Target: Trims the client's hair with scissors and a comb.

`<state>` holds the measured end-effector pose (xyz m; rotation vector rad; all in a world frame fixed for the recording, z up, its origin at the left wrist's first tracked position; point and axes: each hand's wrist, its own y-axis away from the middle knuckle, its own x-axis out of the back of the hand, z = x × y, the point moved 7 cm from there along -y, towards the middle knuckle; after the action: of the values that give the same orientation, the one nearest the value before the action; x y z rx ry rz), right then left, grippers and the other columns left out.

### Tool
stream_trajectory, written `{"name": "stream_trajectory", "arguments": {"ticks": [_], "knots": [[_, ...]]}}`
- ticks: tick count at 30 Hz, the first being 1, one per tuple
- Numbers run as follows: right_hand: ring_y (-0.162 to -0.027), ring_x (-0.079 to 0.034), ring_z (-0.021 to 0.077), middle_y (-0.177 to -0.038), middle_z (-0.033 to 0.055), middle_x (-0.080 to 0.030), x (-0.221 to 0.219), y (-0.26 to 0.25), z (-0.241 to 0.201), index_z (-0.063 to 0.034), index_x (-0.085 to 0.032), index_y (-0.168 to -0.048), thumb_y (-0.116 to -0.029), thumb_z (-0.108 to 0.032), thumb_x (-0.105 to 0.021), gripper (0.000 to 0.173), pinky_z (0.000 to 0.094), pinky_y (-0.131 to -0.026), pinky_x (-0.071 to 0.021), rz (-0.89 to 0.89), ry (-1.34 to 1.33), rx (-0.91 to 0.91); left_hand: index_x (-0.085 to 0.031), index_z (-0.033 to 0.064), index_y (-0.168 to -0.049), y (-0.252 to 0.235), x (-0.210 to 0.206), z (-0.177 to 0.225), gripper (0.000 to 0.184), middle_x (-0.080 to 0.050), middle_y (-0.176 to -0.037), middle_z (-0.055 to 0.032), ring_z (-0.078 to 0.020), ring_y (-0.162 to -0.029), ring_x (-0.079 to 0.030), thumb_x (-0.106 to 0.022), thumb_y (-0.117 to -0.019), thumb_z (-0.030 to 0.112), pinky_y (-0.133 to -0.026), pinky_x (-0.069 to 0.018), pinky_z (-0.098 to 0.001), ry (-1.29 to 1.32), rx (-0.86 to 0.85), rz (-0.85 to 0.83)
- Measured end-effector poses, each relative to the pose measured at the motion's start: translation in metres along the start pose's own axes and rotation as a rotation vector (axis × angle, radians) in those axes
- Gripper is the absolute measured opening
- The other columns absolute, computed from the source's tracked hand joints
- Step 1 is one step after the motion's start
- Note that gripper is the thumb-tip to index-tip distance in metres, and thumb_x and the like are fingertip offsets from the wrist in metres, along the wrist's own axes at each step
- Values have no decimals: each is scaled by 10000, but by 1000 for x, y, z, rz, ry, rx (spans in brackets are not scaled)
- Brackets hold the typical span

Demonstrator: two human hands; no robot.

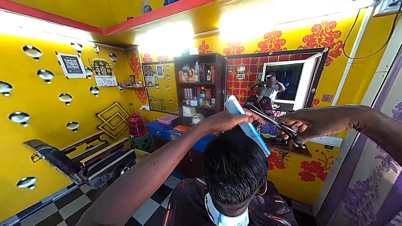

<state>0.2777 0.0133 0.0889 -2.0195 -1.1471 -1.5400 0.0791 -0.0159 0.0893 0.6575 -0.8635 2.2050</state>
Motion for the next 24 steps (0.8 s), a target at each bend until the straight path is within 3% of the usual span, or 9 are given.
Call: {"name": "stream_trajectory", "arguments": {"ticks": [4, 7, 10, 12, 15, 17, 18, 21, 24], "knots": [[-804, -714, 189, -949, 77, -735, 10, 2, 0, -54, -662, -1096, -870, 106, -637, 277, 294, -698, -588, 180, -120, 76, -682, 61, -1271, -1, -2, -4, 416, -669, -1293, -61, -121, -1167, -603, -363, -1040, 196, -950, -489, -309, 20, 5, -21], [-845, -728, 225, -954, 132, -732, 2, 3, 17, 22, -652, -1097, -834, 221, -628, 331, 312, -736, -617, 541, -471, 78, -663, 60, -1293, 0, -3, -7, 478, -637, -1349, -53, -136, -1235, -576, -290, -1074, 265, -1021, -474, -352, 100, 78, -12], [-877, -683, 177, -1050, 99, -700, -42, -7, 48, -62, -560, -1128, -881, 91, -453, 309, 290, -701, -556, 870, -910, 76, -663, 36, -1256, -2, -4, -10, 575, -647, -1324, -105, -180, -1172, -618, -206, -1116, 356, -956, -518, -370, 271, 170, 34], [-881, -682, 194, -1024, 96, -682, -71, -16, 49, -80, -572, -1127, -900, -40, -381, 300, 341, -754, -572, 907, -1128, 58, -648, 15, -1269, -1, -5, -10, 605, -647, -1303, -136, -197, -1140, -635, -189, -1123, 382, -943, -529, -368, 356, 214, 54], [-857, -648, 130, -949, 46, -679, -94, -22, 23, -114, -678, -1098, -1039, -358, -471, 325, 280, -762, -540, 792, -993, 50, -635, 23, -1299, 0, -4, -9, 610, -635, -1332, -134, -190, -1152, -629, -186, -1123, 396, -942, -525, -357, 390, 245, 59], [-841, -648, 101, -923, 1, -688, -100, -24, 12, -178, -688, -1113, -992, -542, -579, 399, 262, -744, -534, 724, -781, 73, -628, 38, -1318, 0, -6, -6, 618, -637, -1330, -119, -179, -1162, -623, -179, -1121, 414, -956, -519, -357, 372, 254, 40], [-748, -625, 76, -842, -20, -669, -100, -25, 7, -193, -689, -1058, -954, -576, -626, 402, 228, -660, -509, 729, -692, 110, -627, 43, -1322, 1, -7, -4, 622, -642, -1322, -112, -175, -1169, -619, -177, -1120, 421, -969, -511, -357, 368, 254, 32], [-615, -590, 60, -743, -15, -662, -88, -15, -17, -157, -716, -991, -915, -381, -732, 236, 186, -544, -474, 753, -589, 261, -619, 28, -1327, 4, -9, -1, 661, -658, -1263, -135, -188, -1147, -632, -166, -1113, 459, -981, -515, -360, 393, 241, 28], [-626, -599, 48, -764, -35, -671, -66, 14, -20, -183, -715, -1065, -931, -385, -706, 243, 188, -552, -498, 862, -459, 333, -603, 55, -1348, 10, -9, 1, 757, -640, -1316, -116, -178, -1229, -588, -132, -1072, 580, -1042, -469, -373, 357, 246, 34]]}}
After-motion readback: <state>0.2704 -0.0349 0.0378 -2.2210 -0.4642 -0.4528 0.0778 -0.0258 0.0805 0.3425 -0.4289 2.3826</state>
